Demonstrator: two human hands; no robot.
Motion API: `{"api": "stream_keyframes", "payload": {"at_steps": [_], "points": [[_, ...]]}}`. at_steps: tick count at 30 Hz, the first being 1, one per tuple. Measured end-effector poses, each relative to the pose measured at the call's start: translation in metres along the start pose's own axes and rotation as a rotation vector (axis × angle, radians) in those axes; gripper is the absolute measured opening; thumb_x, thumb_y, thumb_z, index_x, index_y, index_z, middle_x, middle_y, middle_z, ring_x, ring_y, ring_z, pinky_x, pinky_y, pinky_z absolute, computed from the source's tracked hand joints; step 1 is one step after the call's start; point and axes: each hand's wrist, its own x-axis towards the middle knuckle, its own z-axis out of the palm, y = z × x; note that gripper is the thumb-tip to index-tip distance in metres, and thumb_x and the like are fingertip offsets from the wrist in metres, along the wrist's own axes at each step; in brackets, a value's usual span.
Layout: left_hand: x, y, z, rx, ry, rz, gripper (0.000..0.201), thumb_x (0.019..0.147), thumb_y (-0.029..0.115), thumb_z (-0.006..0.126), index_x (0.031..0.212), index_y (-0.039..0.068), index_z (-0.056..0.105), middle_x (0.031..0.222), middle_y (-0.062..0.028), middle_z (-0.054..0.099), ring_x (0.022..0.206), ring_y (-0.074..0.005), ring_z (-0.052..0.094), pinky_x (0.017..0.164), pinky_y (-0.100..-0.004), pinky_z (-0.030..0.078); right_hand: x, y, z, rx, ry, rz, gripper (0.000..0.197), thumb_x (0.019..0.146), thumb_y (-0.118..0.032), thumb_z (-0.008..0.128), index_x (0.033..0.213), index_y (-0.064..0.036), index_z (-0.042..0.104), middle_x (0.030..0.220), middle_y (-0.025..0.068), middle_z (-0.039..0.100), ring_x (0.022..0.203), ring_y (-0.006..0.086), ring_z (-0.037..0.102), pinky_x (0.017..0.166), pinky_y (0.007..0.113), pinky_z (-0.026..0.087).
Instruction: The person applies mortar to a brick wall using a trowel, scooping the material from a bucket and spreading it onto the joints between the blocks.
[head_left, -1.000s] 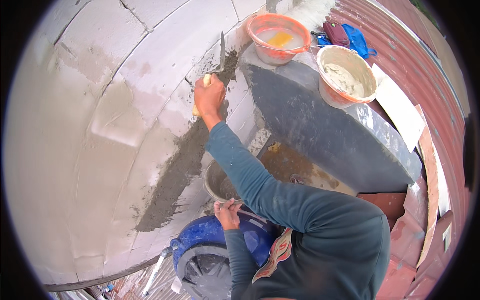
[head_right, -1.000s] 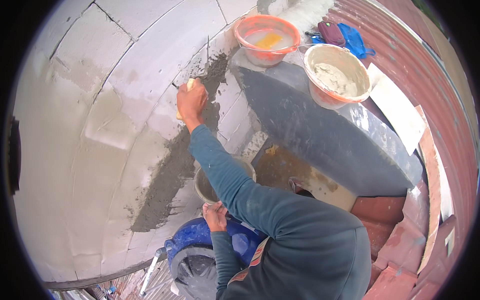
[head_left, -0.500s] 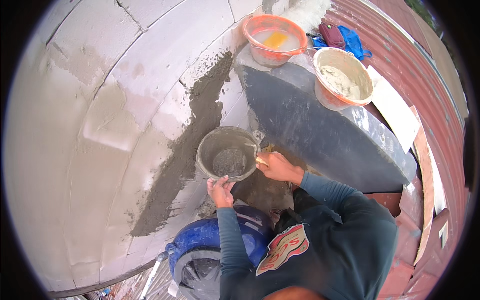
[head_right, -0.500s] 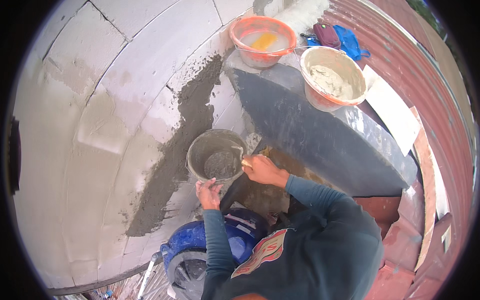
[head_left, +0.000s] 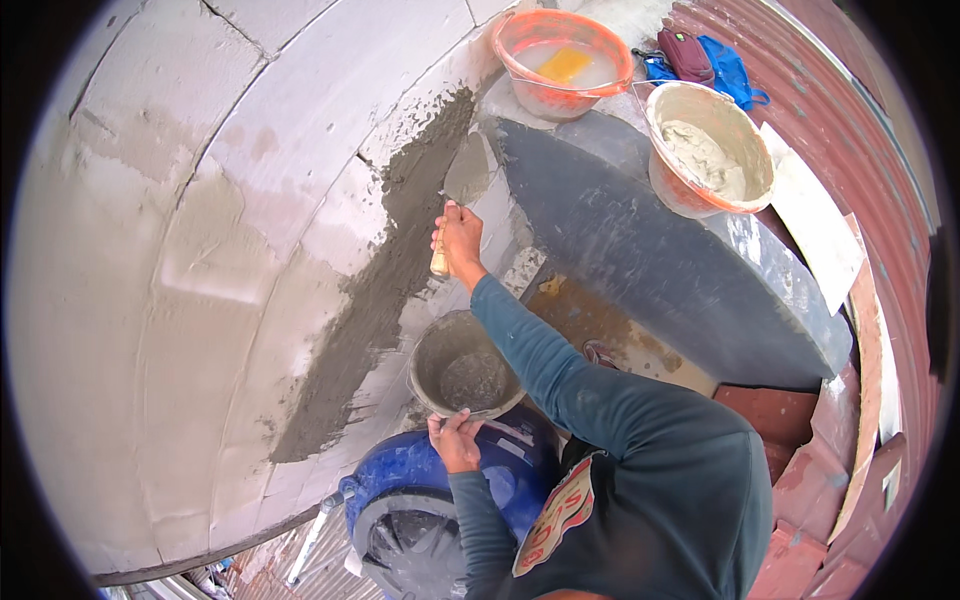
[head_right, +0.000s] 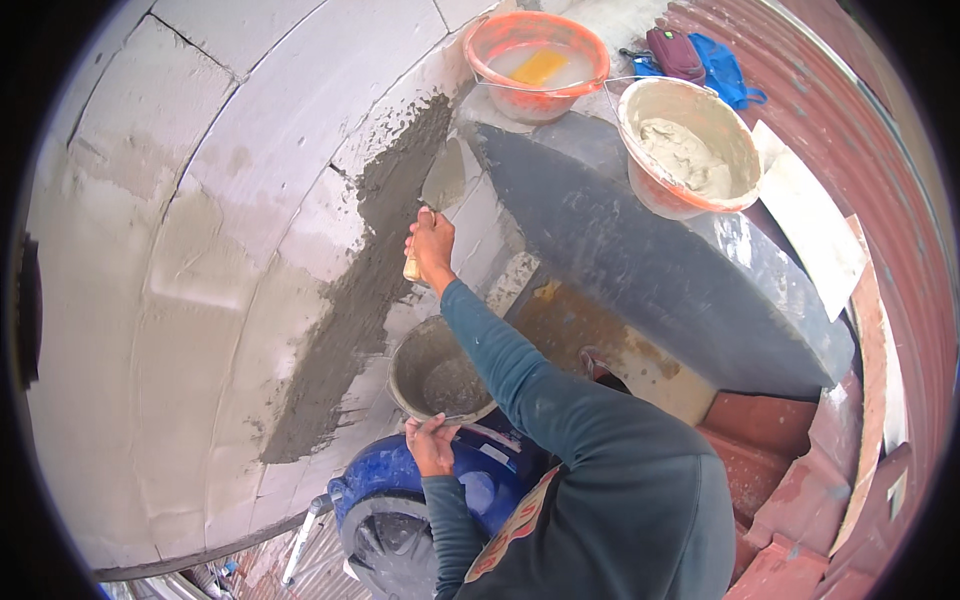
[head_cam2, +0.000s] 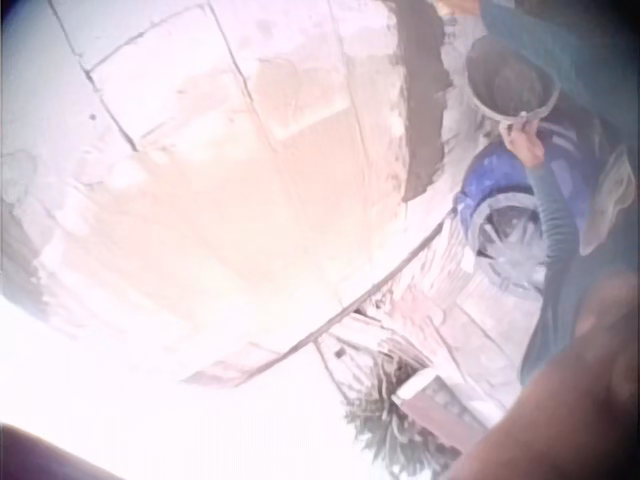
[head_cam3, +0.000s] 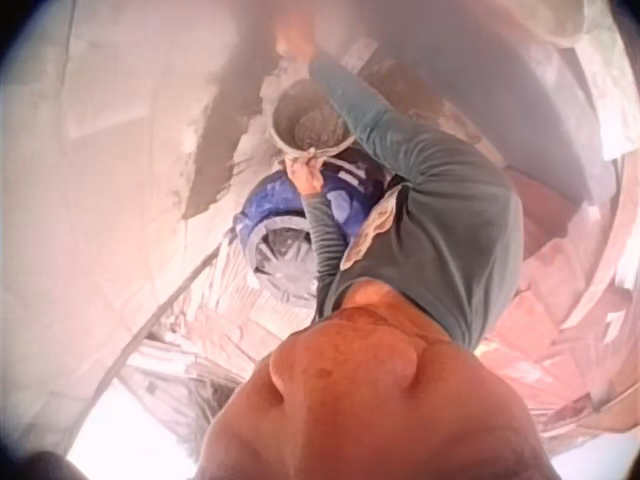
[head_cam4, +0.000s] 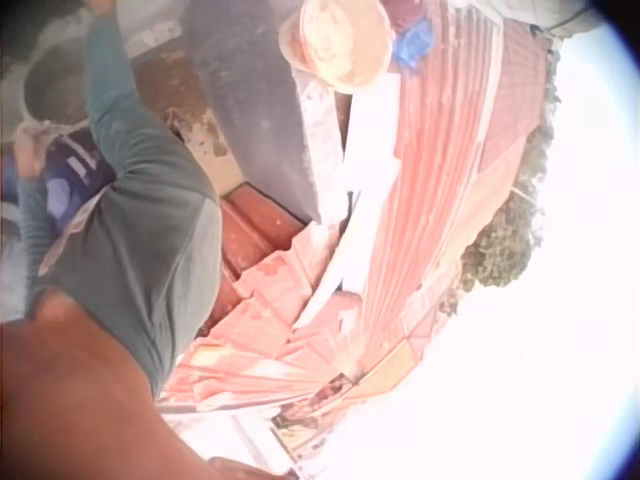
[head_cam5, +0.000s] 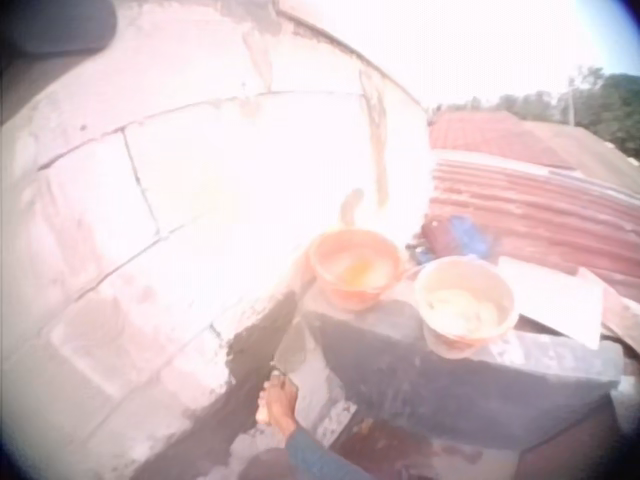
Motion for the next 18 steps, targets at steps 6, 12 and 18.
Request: {"api": "stream_keyframes", "payload": {"at_steps": [6,12,18], "points": [[-0.003,-0.001,-0.005,0.017,0.030,-0.014,0.036,0.080,-0.016,0.060,0.103,0.010,0.050,0.096,-0.0135,0.065,0.080,-0.0276,0.070,0.071,-0.0482,0.064,-0.026,-0.020,-0.022,0.290,-0.235,0.075,0.029,0.102,-0.032,0.057,0.105,-0.0033,0.058,0.079,0.0077,0.060,0.054,0.0160,0.058,0.044,0.032,0.050],[-0.006,-0.001,-0.011,-0.019,0.005,0.013,0.035,0.079,-0.016,0.060,0.102,0.008,0.049,0.099,-0.0145,0.064,0.082,-0.0298,0.070,0.074,-0.0511,0.064,-0.050,-0.046,-0.016,0.116,-0.050,-0.267,0.022,0.099,-0.024,0.062,0.103,-0.0023,0.062,0.083,0.0079,0.063,0.056,0.0168,0.061,0.047,0.031,0.053],[-0.017,0.005,-0.010,-0.022,-0.003,-0.009,0.038,0.080,-0.016,0.060,0.107,0.007,0.048,0.099,-0.0163,0.064,0.085,-0.0321,0.070,0.076,-0.0544,0.064,0.028,-0.020,-0.001,-0.420,0.412,-0.685,0.031,0.091,-0.019,0.070,0.101,0.0089,0.063,0.085,0.0254,0.067,0.078,0.0420,0.066,0.074,0.047,0.050]]}}
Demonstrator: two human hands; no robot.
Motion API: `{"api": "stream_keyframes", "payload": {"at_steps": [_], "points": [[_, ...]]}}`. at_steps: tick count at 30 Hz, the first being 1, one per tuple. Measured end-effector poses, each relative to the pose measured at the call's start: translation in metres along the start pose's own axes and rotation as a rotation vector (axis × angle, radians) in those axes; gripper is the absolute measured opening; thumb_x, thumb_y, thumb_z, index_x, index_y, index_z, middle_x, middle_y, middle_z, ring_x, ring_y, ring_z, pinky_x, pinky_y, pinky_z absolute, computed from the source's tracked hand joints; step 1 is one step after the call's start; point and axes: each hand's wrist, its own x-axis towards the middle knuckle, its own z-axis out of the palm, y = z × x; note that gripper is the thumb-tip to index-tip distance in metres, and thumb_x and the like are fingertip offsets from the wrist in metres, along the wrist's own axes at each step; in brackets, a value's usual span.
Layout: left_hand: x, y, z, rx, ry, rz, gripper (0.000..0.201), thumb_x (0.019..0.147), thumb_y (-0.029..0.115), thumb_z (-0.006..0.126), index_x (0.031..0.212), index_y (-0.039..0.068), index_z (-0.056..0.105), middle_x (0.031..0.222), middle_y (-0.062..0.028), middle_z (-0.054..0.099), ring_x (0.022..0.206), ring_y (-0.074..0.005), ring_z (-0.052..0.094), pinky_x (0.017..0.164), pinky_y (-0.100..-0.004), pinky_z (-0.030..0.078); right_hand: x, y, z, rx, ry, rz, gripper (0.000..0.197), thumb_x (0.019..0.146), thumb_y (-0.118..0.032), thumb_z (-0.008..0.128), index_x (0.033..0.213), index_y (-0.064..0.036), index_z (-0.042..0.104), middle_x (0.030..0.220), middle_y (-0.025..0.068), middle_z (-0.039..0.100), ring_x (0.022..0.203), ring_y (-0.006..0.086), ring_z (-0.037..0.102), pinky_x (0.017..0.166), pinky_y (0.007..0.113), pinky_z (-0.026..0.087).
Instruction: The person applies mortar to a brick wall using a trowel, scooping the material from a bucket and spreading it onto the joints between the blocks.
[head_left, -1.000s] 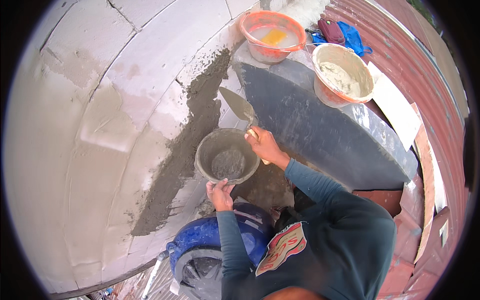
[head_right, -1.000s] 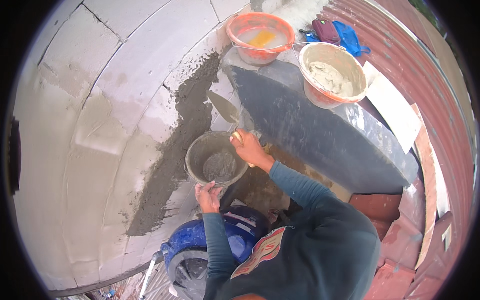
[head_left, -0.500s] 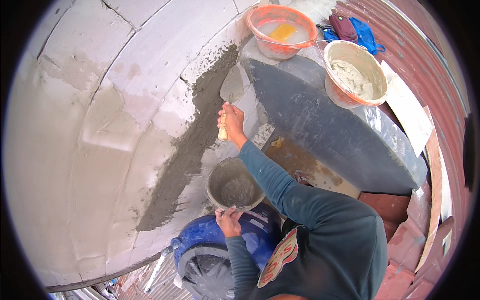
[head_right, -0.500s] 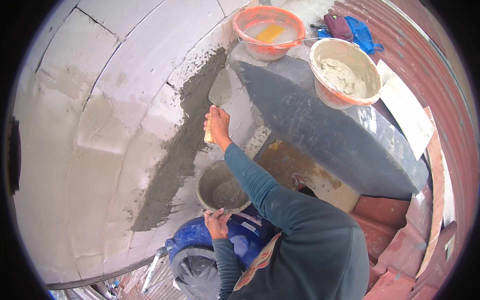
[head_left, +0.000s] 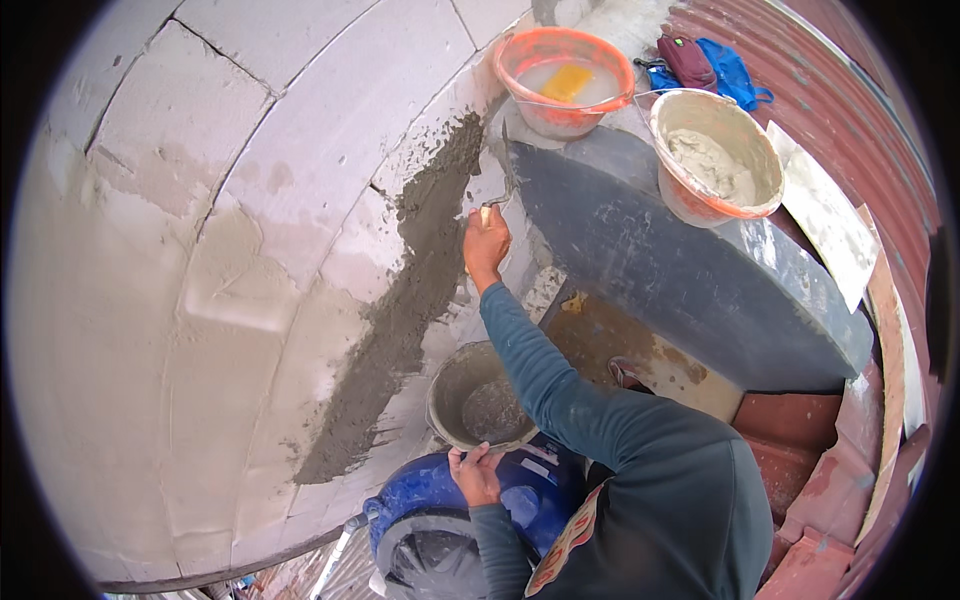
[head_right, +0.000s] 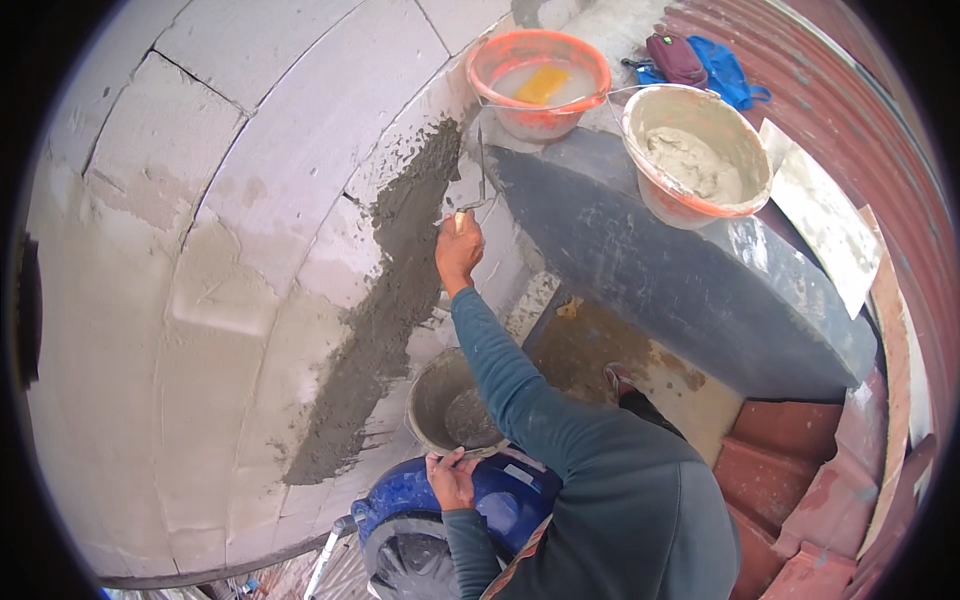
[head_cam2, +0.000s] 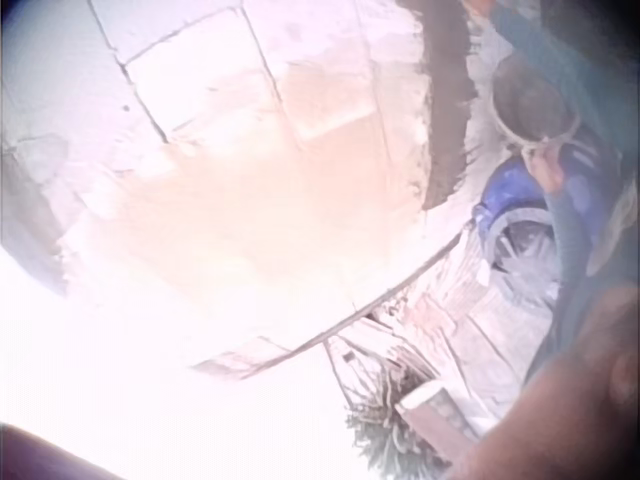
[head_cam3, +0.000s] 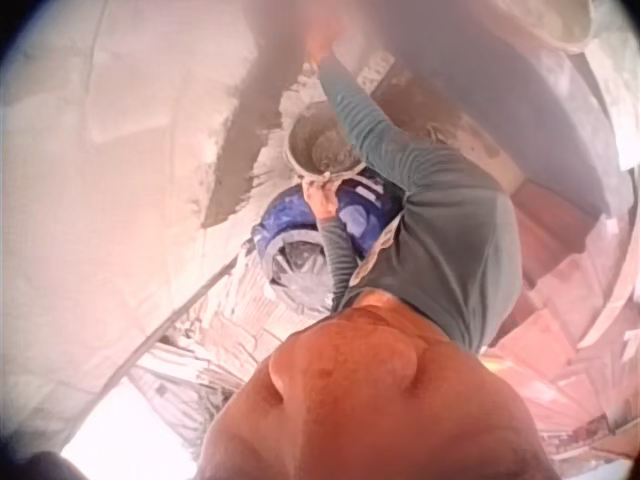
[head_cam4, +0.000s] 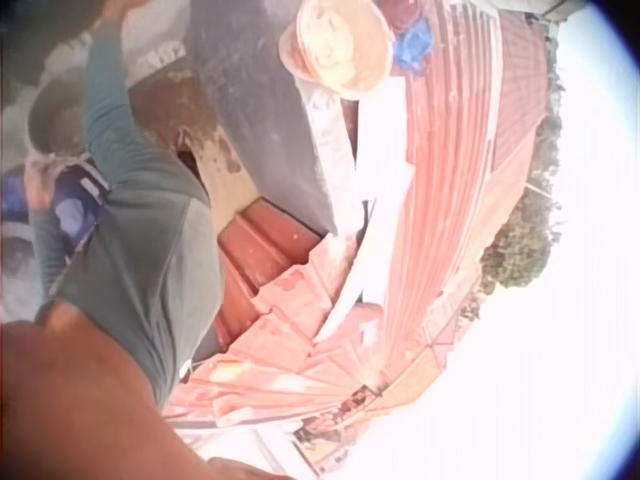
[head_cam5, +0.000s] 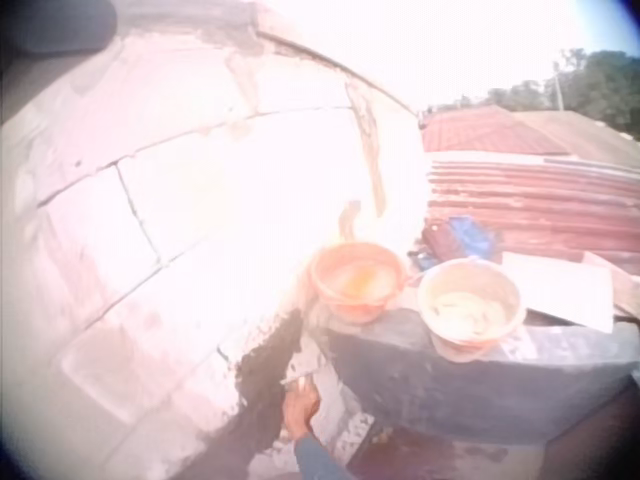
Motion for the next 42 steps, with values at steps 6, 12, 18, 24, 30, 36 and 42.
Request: {"api": "stream_keyframes", "payload": {"at_steps": [6,12,18,24,30,36,42], "points": [[0.004,-0.008,-0.013,0.000,0.029,-0.017,0.038,0.080,-0.016,0.060,0.108,0.008,0.049,0.097,-0.0154,0.064,0.086,-0.0318,0.071,0.074,-0.0540,0.064,-0.018,-0.026,-0.040,0.093,-0.276,0.106,0.044,0.092,-0.025,0.069,0.116,0.0111,0.062,0.085,0.0264,0.068,0.078,0.0357,0.068,0.076,0.045,0.051],[0.015,-0.012,-0.003,0.029,0.026,-0.035,0.037,0.080,-0.017,0.059,0.105,0.008,0.048,0.098,-0.0153,0.065,0.085,-0.0324,0.071,0.075,-0.0539,0.063,0.016,-0.007,-0.093,0.329,-0.615,0.469,0.033,0.103,-0.033,0.053,0.115,-0.0023,0.060,0.082,0.0058,0.062,0.060,0.0142,0.059,0.053,0.031,0.051],[0.008,-0.017,-0.007,0.010,0.041,-0.049,0.037,0.079,-0.017,0.059,0.104,0.009,0.048,0.098,-0.0169,0.065,0.084,-0.0338,0.072,0.074,-0.0536,0.063,0.063,-0.022,-0.039,0.447,-0.707,0.538,0.038,0.106,-0.039,0.045,0.111,-0.0048,0.060,0.084,0.0046,0.057,0.058,0.0130,0.056,0.047,0.031,0.050],[0.010,-0.028,-0.016,0.014,0.078,-0.065,0.038,0.079,-0.017,0.059,0.105,0.008,0.047,0.097,-0.0179,0.065,0.084,-0.0336,0.072,0.072,-0.0521,0.064,0.067,0.042,-0.017,0.355,-0.673,0.595,0.042,0.106,-0.045,0.041,0.102,-0.0059,0.058,0.077,0.0048,0.053,0.052,0.0142,0.053,0.044,0.032,0.048],[0.010,-0.029,-0.006,0.009,0.112,-0.066,0.039,0.079,-0.017,0.059,0.107,0.007,0.048,0.096,-0.0170,0.065,0.083,-0.0323,0.072,0.072,-0.0508,0.065,0.042,0.046,-0.001,0.745,-0.713,0.890,0.042,0.106,-0.049,0.037,0.097,-0.0100,0.052,0.073,0.0048,0.051,0.052,0.0157,0.050,0.044,0.033,0.046],[0.019,-0.024,-0.001,0.029,0.091,-0.058,0.039,0.079,-0.017,0.058,0.108,0.007,0.050,0.096,-0.0166,0.066,0.084,-0.0311,0.072,0.072,-0.0499,0.065,0.023,-0.010,0.023,0.957,-0.680,0.965,0.044,0.105,-0.053,0.036,0.096,-0.0111,0.047,0.069,0.0037,0.048,0.054,0.0164,0.047,0.046,0.034,0.044],[0.026,-0.022,0.011,0.024,0.089,-0.061,0.038,0.080,-0.016,0.058,0.109,0.006,0.050,0.097,-0.0177,0.066,0.083,-0.0331,0.072,0.072,-0.0500,0.065,0.000,-0.017,-0.007,0.534,-0.831,0.615,0.046,0.105,-0.051,0.039,0.098,-0.0071,0.053,0.068,0.0040,0.051,0.050,0.0132,0.051,0.043,0.031,0.046]]}}
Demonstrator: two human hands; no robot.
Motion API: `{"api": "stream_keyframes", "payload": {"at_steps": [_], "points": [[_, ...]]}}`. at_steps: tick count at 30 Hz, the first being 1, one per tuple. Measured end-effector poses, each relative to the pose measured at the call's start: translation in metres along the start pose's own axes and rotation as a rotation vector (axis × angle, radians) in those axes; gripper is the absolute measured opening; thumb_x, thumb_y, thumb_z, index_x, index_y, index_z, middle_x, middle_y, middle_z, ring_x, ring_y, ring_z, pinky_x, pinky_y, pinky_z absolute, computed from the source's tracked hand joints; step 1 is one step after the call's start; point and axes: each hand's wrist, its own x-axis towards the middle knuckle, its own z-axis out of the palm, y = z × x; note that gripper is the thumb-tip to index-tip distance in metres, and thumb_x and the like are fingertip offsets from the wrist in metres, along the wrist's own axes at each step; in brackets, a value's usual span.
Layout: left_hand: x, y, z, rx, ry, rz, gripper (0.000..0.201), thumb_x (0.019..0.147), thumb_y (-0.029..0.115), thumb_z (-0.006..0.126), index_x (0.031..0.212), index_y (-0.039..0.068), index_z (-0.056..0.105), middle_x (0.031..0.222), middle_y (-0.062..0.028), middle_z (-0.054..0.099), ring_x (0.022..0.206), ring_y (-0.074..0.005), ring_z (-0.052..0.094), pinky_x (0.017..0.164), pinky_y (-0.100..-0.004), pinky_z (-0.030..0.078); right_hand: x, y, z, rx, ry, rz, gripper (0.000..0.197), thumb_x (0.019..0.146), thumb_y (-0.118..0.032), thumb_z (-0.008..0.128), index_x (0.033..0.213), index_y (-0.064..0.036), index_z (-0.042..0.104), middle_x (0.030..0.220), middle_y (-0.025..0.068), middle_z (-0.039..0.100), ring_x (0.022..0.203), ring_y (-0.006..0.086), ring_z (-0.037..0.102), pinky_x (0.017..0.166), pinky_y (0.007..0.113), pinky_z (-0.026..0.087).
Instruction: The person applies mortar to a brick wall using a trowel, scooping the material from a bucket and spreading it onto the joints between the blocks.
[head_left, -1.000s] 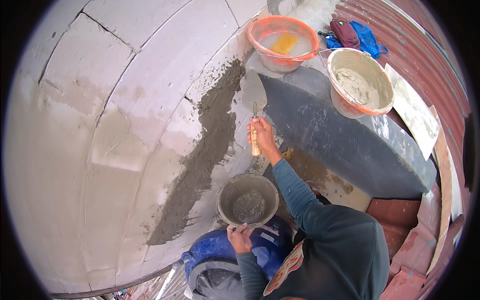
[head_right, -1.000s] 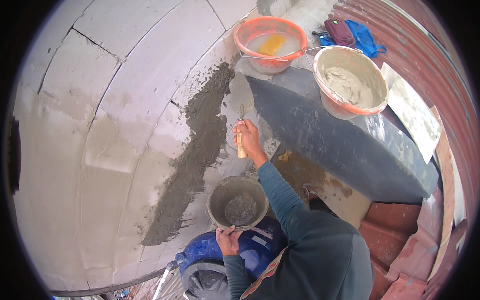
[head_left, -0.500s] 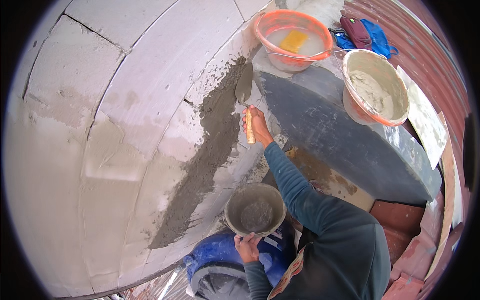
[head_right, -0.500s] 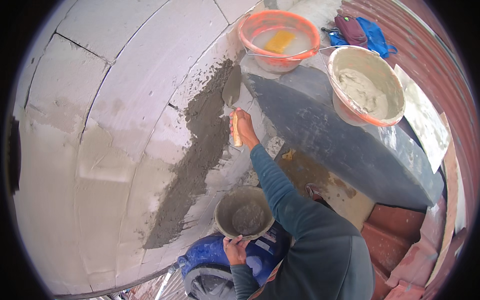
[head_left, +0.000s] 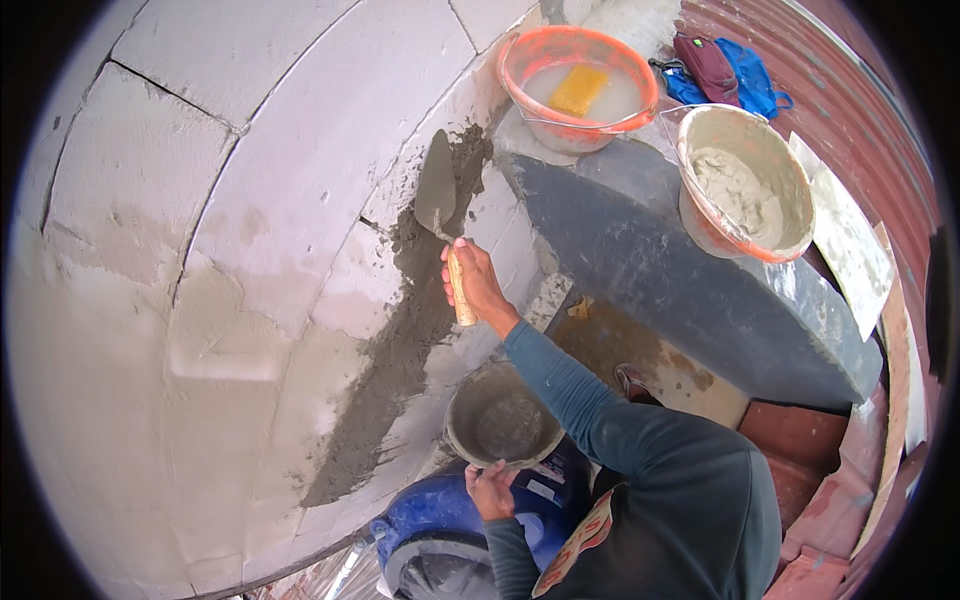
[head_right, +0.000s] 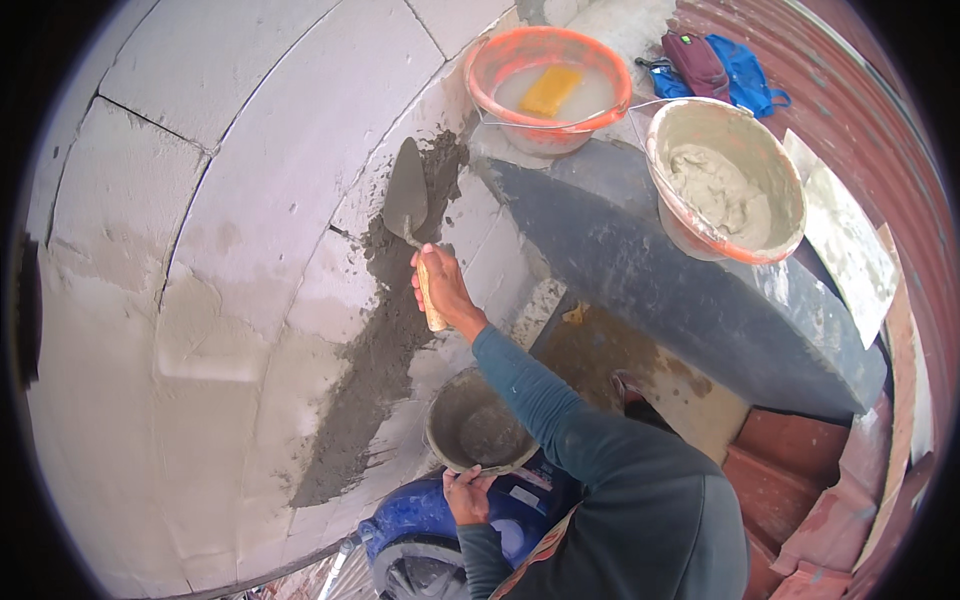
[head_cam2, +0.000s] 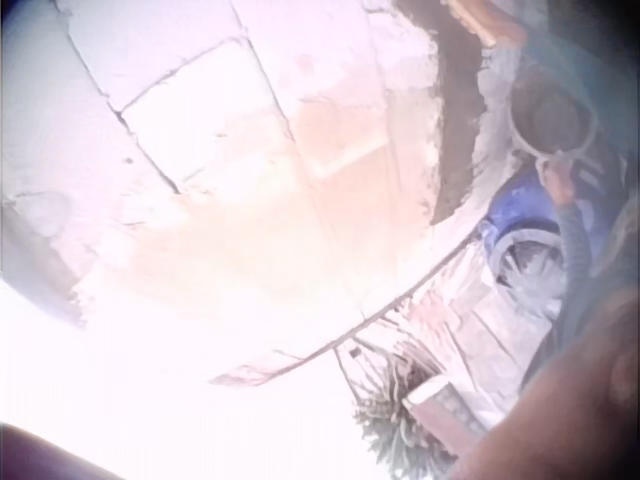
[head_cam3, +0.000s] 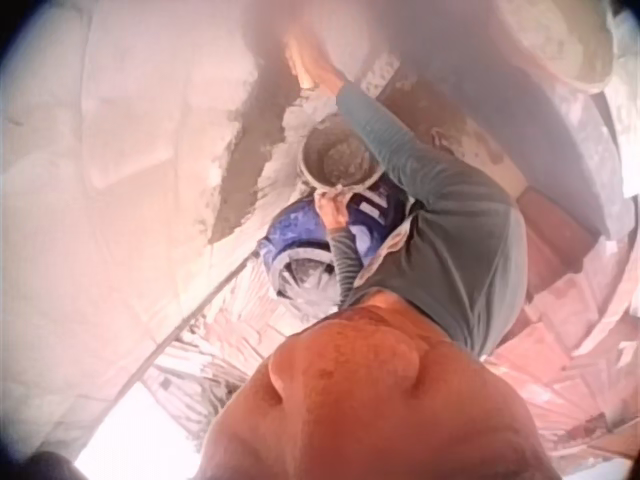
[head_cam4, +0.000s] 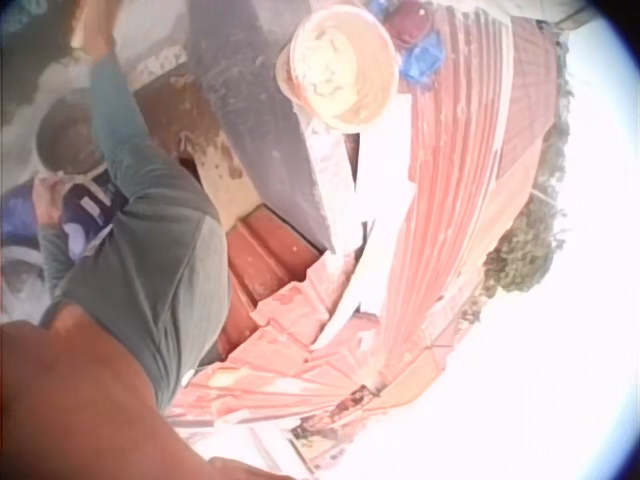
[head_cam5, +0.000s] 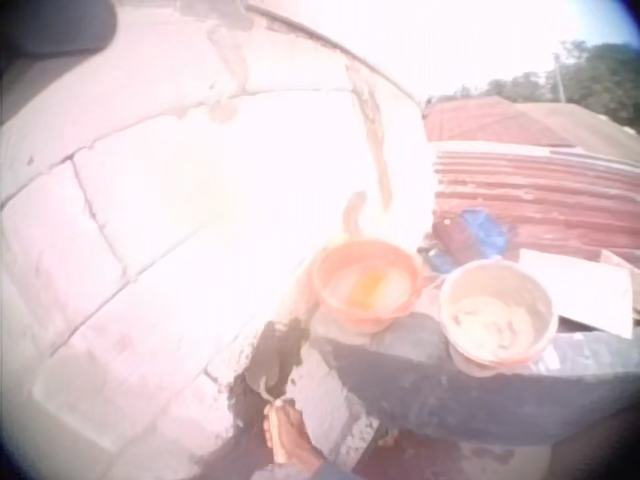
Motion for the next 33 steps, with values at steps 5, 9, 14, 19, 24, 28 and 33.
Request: {"api": "stream_keyframes", "payload": {"at_steps": [5,9,14,19,24,28,33], "points": [[-0.004,-0.003,-0.004,-0.018,-0.021,-0.006,0.037,0.080,-0.017,0.058,0.109,0.006,0.050,0.098,-0.0185,0.066,0.084,-0.0345,0.073,0.072,-0.0506,0.065,0.042,0.001,-0.056,-0.117,0.195,-0.009,0.043,0.106,-0.047,0.036,0.094,-0.0084,0.052,0.069,0.0042,0.051,0.051,0.0133,0.051,0.044,0.032,0.046],[-0.011,-0.010,-0.005,-0.014,0.032,-0.004,0.037,0.080,-0.016,0.058,0.109,0.005,0.050,0.095,-0.0180,0.067,0.082,-0.0344,0.073,0.072,-0.0504,0.065,0.043,0.023,-0.080,-0.116,0.219,0.072,0.043,0.106,-0.046,0.035,0.093,-0.0085,0.052,0.071,0.0047,0.051,0.052,0.0145,0.050,0.044,0.033,0.046],[-0.007,-0.009,-0.003,0.006,0.036,-0.010,0.036,0.078,-0.017,0.058,0.105,0.006,0.049,0.095,-0.0171,0.066,0.080,-0.0331,0.072,0.069,-0.0501,0.065,0.031,0.030,-0.047,0.337,0.125,0.262,0.045,0.104,-0.054,0.035,0.093,-0.0127,0.049,0.070,0.0038,0.048,0.052,0.0156,0.046,0.046,0.035,0.043],[-0.010,-0.008,-0.001,-0.003,0.043,0.012,0.036,0.078,-0.016,0.058,0.105,0.007,0.050,0.094,-0.0166,0.066,0.080,-0.0323,0.072,0.068,-0.0496,0.065,0.033,-0.019,0.025,0.524,0.077,0.191,0.043,0.104,-0.054,0.036,0.093,-0.0137,0.047,0.070,0.0030,0.047,0.055,0.0162,0.045,0.048,0.035,0.042],[-0.013,-0.007,-0.002,0.004,0.001,0.022,0.036,0.079,-0.017,0.058,0.104,0.007,0.049,0.098,-0.0170,0.065,0.084,-0.0329,0.072,0.071,-0.0519,0.065,0.002,-0.033,0.033,0.178,0.024,0.117,0.045,0.105,-0.051,0.037,0.095,-0.0090,0.049,0.068,0.0040,0.049,0.051,0.0154,0.048,0.044,0.035,0.045],[-0.024,-0.006,0.012,-0.011,0.036,0.017,0.036,0.079,-0.017,0.058,0.104,0.007,0.048,0.098,-0.0166,0.064,0.082,-0.0331,0.071,0.072,-0.0521,0.065,0.032,-0.017,-0.021,-0.042,0.203,0.067,0.045,0.104,-0.050,0.037,0.094,-0.0081,0.051,0.071,0.0050,0.051,0.051,0.0153,0.050,0.044,0.034,0.047],[-0.023,-0.021,0.002,-0.030,0.049,0.012,0.037,0.079,-0.017,0.057,0.104,0.007,0.047,0.096,-0.0159,0.064,0.080,-0.0327,0.071,0.071,-0.0528,0.064,0.031,0.039,-0.057,0.045,0.222,0.216,0.045,0.104,-0.051,0.037,0.093,-0.0101,0.050,0.072,0.0054,0.051,0.050,0.0157,0.049,0.043,0.034,0.046]]}}
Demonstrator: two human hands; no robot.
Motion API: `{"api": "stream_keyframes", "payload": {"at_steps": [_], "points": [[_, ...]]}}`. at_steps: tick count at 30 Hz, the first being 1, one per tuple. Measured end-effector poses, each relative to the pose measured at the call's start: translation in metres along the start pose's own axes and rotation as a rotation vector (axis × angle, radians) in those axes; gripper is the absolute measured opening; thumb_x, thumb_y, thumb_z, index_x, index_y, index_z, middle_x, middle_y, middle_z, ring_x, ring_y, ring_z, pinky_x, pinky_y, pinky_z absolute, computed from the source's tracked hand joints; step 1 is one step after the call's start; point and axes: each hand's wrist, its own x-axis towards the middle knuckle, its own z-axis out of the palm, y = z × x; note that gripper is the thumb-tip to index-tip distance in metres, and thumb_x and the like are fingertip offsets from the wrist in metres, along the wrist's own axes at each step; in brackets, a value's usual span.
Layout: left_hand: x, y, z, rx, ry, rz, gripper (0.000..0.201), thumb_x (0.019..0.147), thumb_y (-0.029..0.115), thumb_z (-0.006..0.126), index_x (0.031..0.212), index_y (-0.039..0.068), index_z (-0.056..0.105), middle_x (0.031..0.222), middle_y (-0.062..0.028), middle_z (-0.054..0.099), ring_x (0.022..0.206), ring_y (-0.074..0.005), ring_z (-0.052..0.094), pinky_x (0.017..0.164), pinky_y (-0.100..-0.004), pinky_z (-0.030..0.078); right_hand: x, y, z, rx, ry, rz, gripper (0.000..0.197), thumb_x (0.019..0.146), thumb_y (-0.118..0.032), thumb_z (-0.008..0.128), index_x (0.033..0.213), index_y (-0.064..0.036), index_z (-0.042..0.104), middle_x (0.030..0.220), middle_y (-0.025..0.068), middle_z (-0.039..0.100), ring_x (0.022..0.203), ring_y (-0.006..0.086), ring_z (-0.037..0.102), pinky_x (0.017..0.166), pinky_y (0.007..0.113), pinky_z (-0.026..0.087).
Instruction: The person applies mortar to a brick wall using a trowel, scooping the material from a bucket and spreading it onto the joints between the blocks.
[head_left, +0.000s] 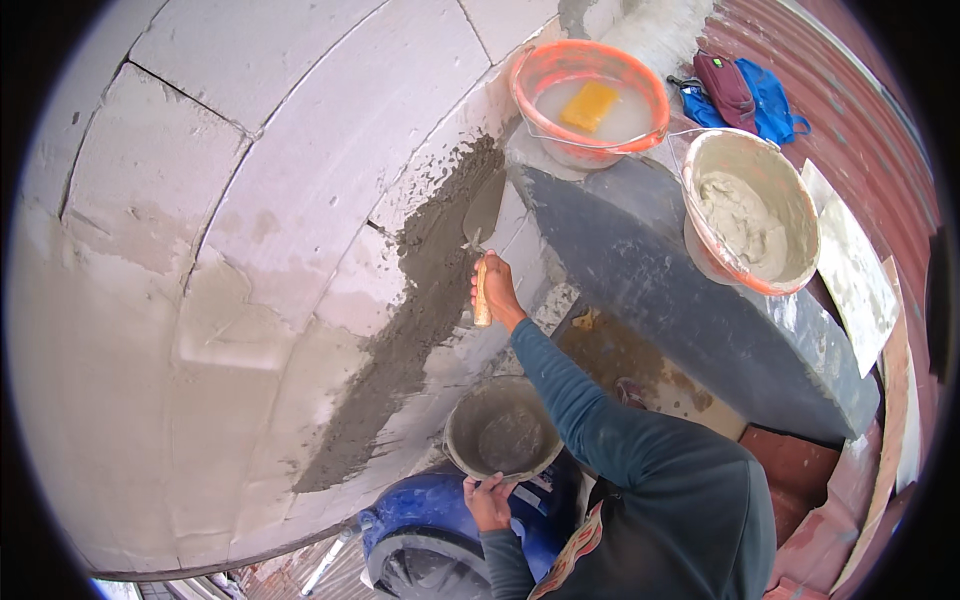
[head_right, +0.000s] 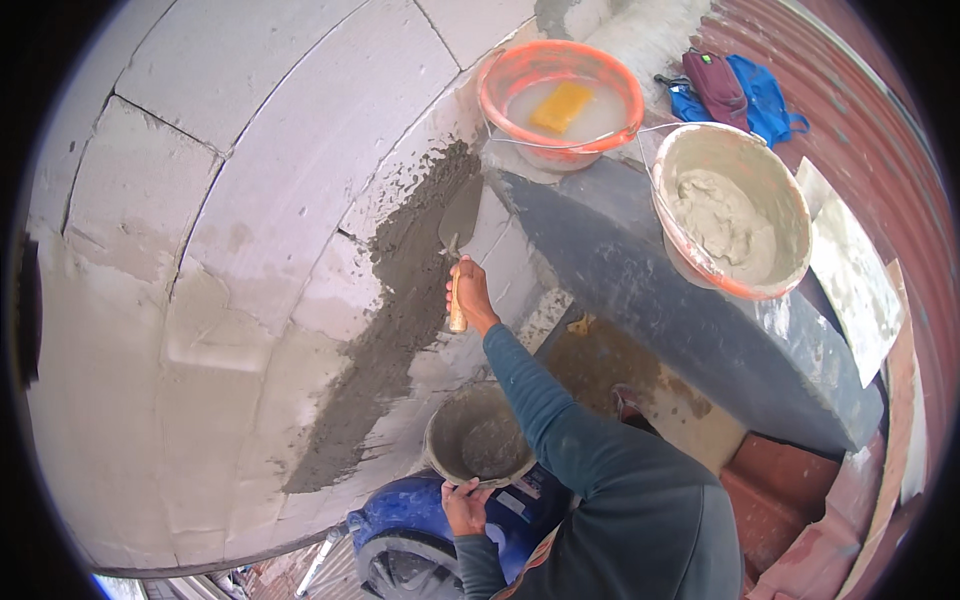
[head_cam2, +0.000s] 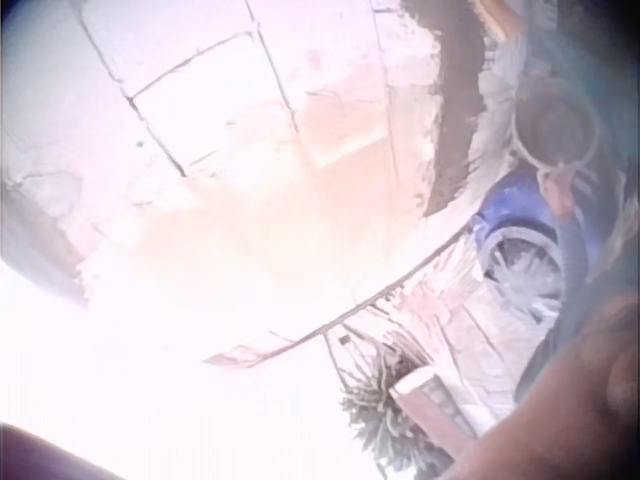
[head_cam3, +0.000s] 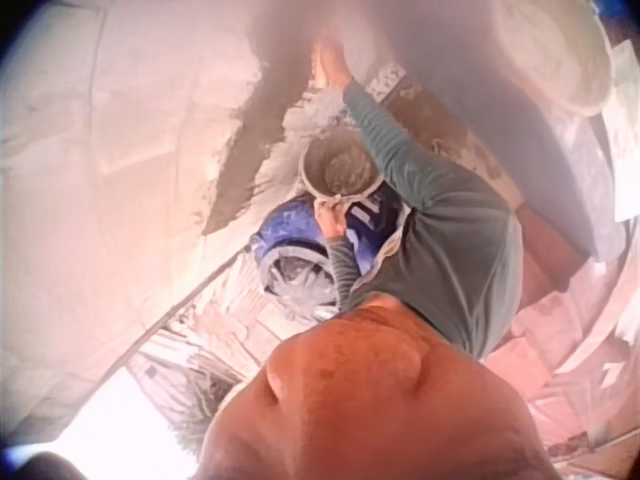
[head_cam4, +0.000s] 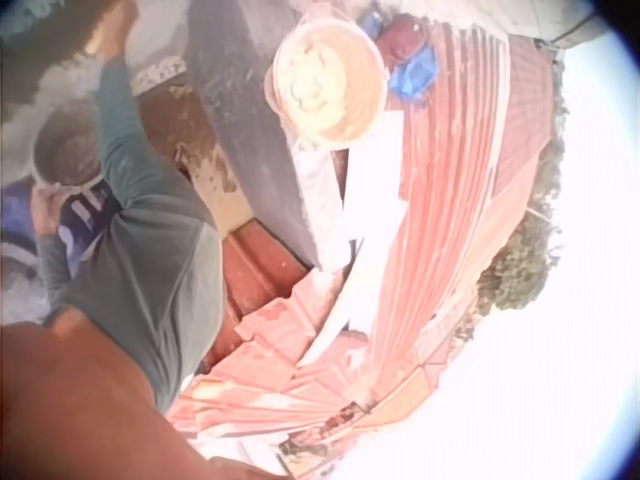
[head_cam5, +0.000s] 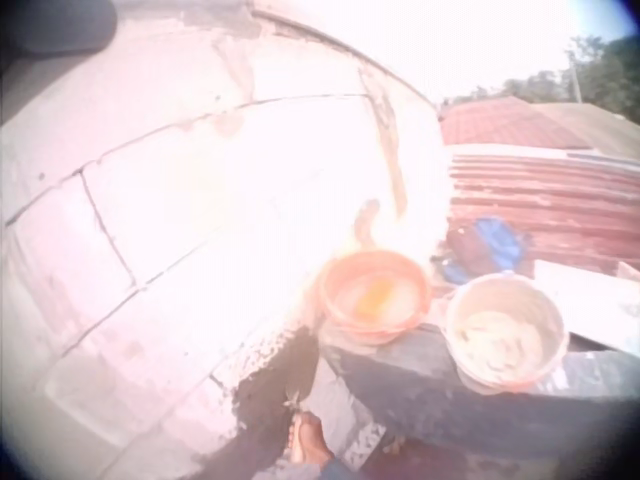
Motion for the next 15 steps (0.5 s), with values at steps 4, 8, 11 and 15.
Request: {"api": "stream_keyframes", "payload": {"at_steps": [4,8,11,15], "points": [[0.001,-0.006,0.002,0.018,0.028,0.001,0.036,0.079,-0.017,0.057,0.104,0.008,0.048,0.094,-0.0151,0.064,0.081,-0.0316,0.071,0.069,-0.0532,0.064,-0.021,0.034,0.004,0.159,-0.007,0.168,0.045,0.104,-0.055,0.037,0.095,-0.0121,0.049,0.072,0.0045,0.049,0.053,0.0174,0.049,0.047,0.037,0.046],[-0.002,-0.003,0.003,0.017,0.020,0.028,0.034,0.079,-0.015,0.057,0.104,0.008,0.049,0.095,-0.0143,0.064,0.080,-0.0298,0.070,0.067,-0.0519,0.064,-0.034,0.012,0.042,0.427,-0.119,0.193,0.044,0.103,-0.057,0.036,0.093,-0.0158,0.047,0.071,0.0027,0.047,0.055,0.0171,0.046,0.049,0.036,0.043],[-0.004,0.003,0.004,0.023,0.007,0.054,0.033,0.080,-0.014,0.057,0.103,0.008,0.049,0.095,-0.0142,0.064,0.079,-0.0290,0.070,0.066,-0.0511,0.064,-0.052,-0.034,0.101,0.543,-0.166,0.152,0.045,0.104,-0.054,0.034,0.092,-0.0125,0.046,0.070,0.0050,0.047,0.054,0.0182,0.049,0.048,0.038,0.045],[0.000,0.011,0.017,0.040,-0.025,0.070,0.030,0.081,-0.013,0.055,0.101,0.008,0.049,0.090,-0.0136,0.065,0.074,-0.0284,0.071,0.062,-0.0496,0.063,-0.106,-0.044,0.128,0.315,-0.345,0.080,0.044,0.105,-0.052,0.035,0.094,-0.0110,0.048,0.072,0.0047,0.049,0.056,0.0167,0.051,0.050,0.037,0.047]]}}
